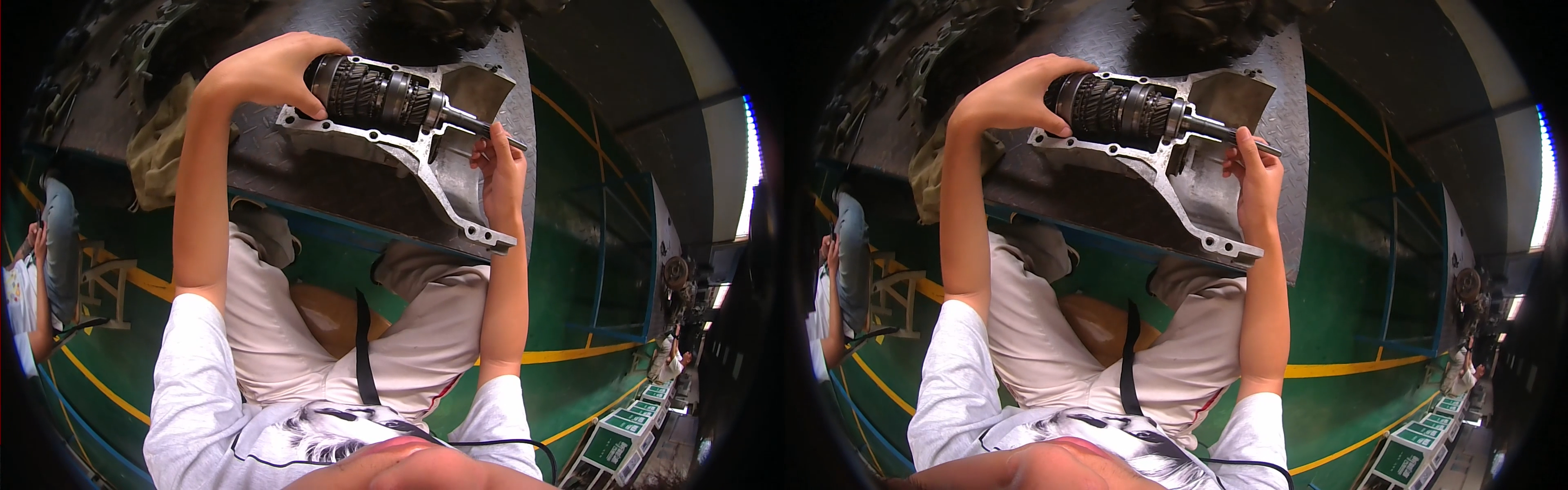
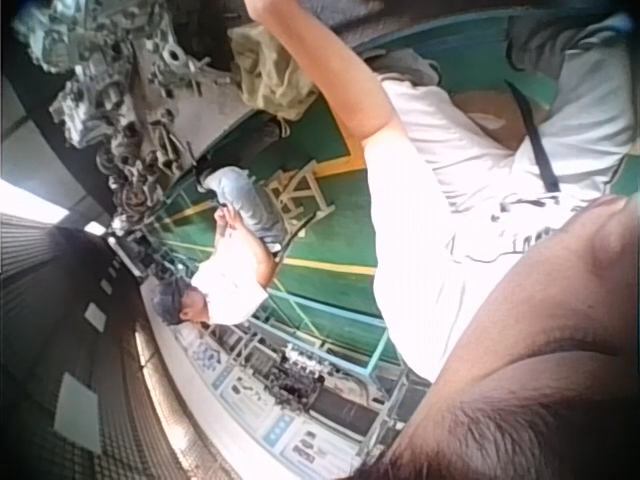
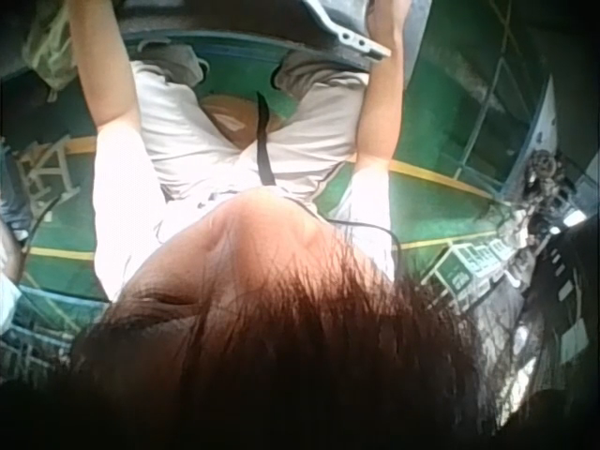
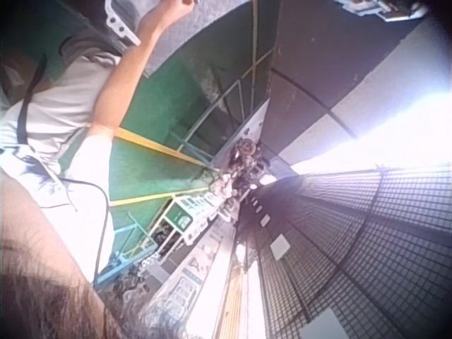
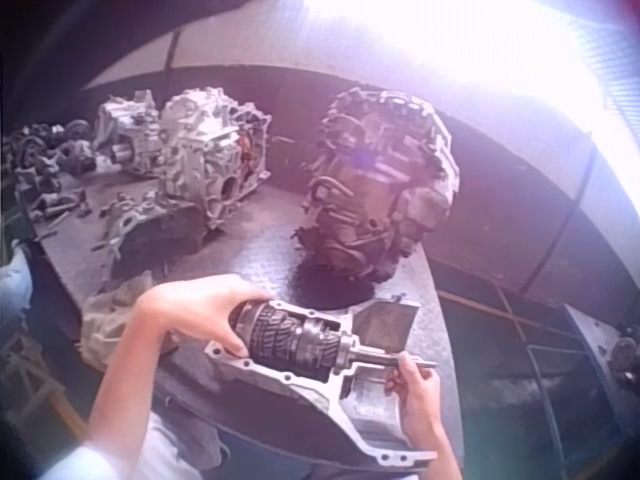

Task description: The person cleans the internal gears of a partially disassembled transmission housing with a cloth before lifting the housing and placing a few small metal pins and a gear component back into the assembly.

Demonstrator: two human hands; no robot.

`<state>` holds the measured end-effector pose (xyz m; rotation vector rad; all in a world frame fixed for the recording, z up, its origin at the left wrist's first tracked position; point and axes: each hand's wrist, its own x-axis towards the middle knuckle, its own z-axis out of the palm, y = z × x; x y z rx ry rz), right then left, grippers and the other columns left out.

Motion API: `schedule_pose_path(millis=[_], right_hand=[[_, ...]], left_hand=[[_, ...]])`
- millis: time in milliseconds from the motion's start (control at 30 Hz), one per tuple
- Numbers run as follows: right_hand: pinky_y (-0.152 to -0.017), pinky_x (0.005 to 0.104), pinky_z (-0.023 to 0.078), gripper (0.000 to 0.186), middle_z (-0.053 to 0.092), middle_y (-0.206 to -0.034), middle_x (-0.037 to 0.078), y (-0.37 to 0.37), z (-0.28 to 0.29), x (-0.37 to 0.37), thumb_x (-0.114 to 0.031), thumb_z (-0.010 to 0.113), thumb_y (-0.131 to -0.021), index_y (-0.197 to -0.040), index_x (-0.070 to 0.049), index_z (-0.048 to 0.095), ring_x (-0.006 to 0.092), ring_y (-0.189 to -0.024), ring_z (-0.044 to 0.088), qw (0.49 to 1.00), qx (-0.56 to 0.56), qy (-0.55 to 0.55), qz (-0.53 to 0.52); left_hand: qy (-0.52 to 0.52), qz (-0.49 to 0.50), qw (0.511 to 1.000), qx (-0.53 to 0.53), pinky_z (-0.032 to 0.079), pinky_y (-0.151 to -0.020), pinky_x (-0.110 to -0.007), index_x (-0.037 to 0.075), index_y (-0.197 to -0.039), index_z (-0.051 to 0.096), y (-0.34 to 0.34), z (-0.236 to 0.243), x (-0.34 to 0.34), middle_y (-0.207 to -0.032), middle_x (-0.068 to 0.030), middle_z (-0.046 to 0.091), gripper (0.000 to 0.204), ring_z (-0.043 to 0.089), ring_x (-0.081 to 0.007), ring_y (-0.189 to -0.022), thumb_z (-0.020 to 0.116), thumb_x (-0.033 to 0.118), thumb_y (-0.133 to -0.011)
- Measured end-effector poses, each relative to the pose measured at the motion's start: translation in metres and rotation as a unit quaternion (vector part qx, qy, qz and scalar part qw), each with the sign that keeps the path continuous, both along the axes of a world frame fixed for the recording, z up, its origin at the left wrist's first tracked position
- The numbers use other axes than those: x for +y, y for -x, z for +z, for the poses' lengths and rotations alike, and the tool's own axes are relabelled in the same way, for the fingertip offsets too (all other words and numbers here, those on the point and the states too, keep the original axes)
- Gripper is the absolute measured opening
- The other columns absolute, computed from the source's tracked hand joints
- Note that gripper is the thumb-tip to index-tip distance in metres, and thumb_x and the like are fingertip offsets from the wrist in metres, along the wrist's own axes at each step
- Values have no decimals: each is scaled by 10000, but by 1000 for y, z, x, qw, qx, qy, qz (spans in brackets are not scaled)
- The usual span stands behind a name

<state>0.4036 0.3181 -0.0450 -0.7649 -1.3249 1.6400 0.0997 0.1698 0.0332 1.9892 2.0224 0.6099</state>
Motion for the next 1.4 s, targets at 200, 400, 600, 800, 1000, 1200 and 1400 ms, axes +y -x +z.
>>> schedule_pose_path(millis=[200, 400, 600, 800, 1000, 1200, 1400], right_hand=[[-571, 252, 430, 229, 598, -723, 45, -2, -2, 1, -250, 703, -868, -841, -35, 630, 119, -638, 546, 1000, 6, -12, -6], [-573, 248, 426, 218, 605, -731, 44, -2, -1, -1, -245, 694, -878, -851, -37, 632, 115, -643, 547, 1000, 16, -22, 7], [-576, 250, 431, 224, 614, -741, 48, -2, -1, 0, -249, 693, -879, -895, -34, 631, 115, -652, 555, 999, 21, -32, 11], [-574, 250, 433, 221, 615, -742, 50, 1, -1, -1, -240, 693, -879, -905, -29, 632, 114, -653, 559, 999, 23, -32, 11], [-578, 237, 423, 180, 621, -745, 27, -2, -1, -2, -248, 644, -915, -913, -72, 605, 97, -648, 557, 999, 4, -47, 12], [-576, 231, 427, 179, 625, -746, 27, -1, 0, -3, -250, 644, -915, -906, -75, 607, 96, -643, 558, 999, 4, -46, 10], [-582, 228, 427, 180, 634, -757, 30, -1, -1, -2, -247, 644, -916, -917, -69, 615, 93, -644, 557, 999, 2, -47, 15]], left_hand=[[29, -5, 999, -30, 402, -1027, -380, 103, -1315, 521, -2, 4, 5, -1254, -158, 555, 822, 508, -321, -1177, 826, 133, -552], [20, -20, 999, -36, 403, -1028, -376, 112, -1321, 514, 3, 0, 1, -1252, -159, 554, 832, 512, -319, -1177, 815, 122, -546], [19, -28, 999, -26, 404, -1031, -372, 93, -1317, 514, 5, -3, 6, -1244, -165, 554, 842, 516, -322, -1171, 778, 104, -518], [-3, -31, 1000, 4, 408, -1022, -374, 84, -1297, 530, 3, -6, 7, -1225, -168, 565, 829, 522, -330, -1148, 772, 108, -505], [-2, -33, 999, -21, 412, -1012, -379, 86, -1301, 527, -3, -6, 10, -1207, -168, 579, 826, 526, -325, -1142, 766, 116, -511], [4, -45, 998, -43, 424, -1004, -377, 90, -1323, 512, 1, -4, 7, -1218, -172, 581, 823, 538, -321, -1138, 755, 121, -537], [1, -58, 996, -74, 425, -1011, -365, 95, -1357, 484, 14, -10, 8, -1222, -163, 594, 825, 573, -294, -1115, 737, 127, -572]])
